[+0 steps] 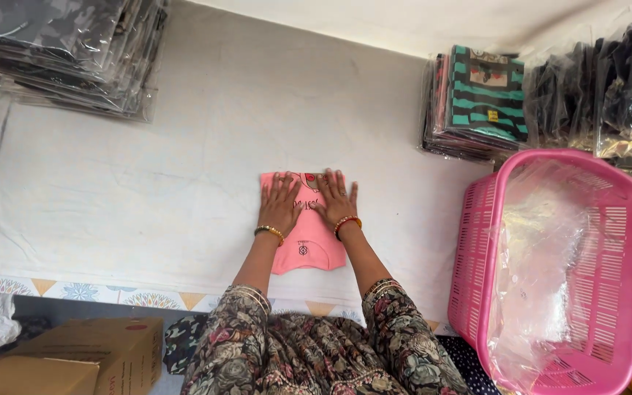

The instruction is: The person folds a striped t-shirt and a pink t-shirt on a white table, then places each folded shirt into a clear plastic bag. The person stacks the packaged shirts on the table.

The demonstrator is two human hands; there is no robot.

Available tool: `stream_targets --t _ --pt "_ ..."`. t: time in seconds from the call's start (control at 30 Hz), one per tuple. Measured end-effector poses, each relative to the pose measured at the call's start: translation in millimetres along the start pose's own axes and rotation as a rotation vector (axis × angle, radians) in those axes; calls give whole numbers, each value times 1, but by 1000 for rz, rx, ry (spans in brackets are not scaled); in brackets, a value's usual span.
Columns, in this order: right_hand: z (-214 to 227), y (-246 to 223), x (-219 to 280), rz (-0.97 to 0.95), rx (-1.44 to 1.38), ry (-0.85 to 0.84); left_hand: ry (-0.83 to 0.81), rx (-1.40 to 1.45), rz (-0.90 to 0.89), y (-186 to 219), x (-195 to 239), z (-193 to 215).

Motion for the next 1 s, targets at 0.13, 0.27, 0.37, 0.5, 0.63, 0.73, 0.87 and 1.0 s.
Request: stream_targets --t 0.13,0.27,0.37,0.5,0.63,0.73,0.87,1.0 --pt "-6 26 5 -201 -34 -26 -20 -129 147 -20 6 -6" --pt "-2 23 8 -219 -5 37 -29 -168 129 -21 6 -9" --pt "2 24 6 -219 47 19 -30 -187 125 -19 3 -5" --pt "5 24 5 -227 18 31 -62 -182 134 -19 2 1" --pt "3 28 12 -251 -77 1 -203 -164 136 -18 5 7" --pt "-7 20 53 -201 -2 -87 -257 -263 57 -11 48 10" --pt "-25 11 123 -166 -14 -185 -345 -292 -47 -10 129 -11" --pt "-17 15 176 -81 -290 -278 -363 -249 -64 -12 180 -19"
Point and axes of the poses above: each hand's wrist, its own x-axis away from the middle knuckle, its own z-axis out of the back of the hand, y = z × x, the point moved 6 cm from there along -x, towards the middle knuckle, and after that the axes turned 4 degrees about z, right-handed, at the moved point
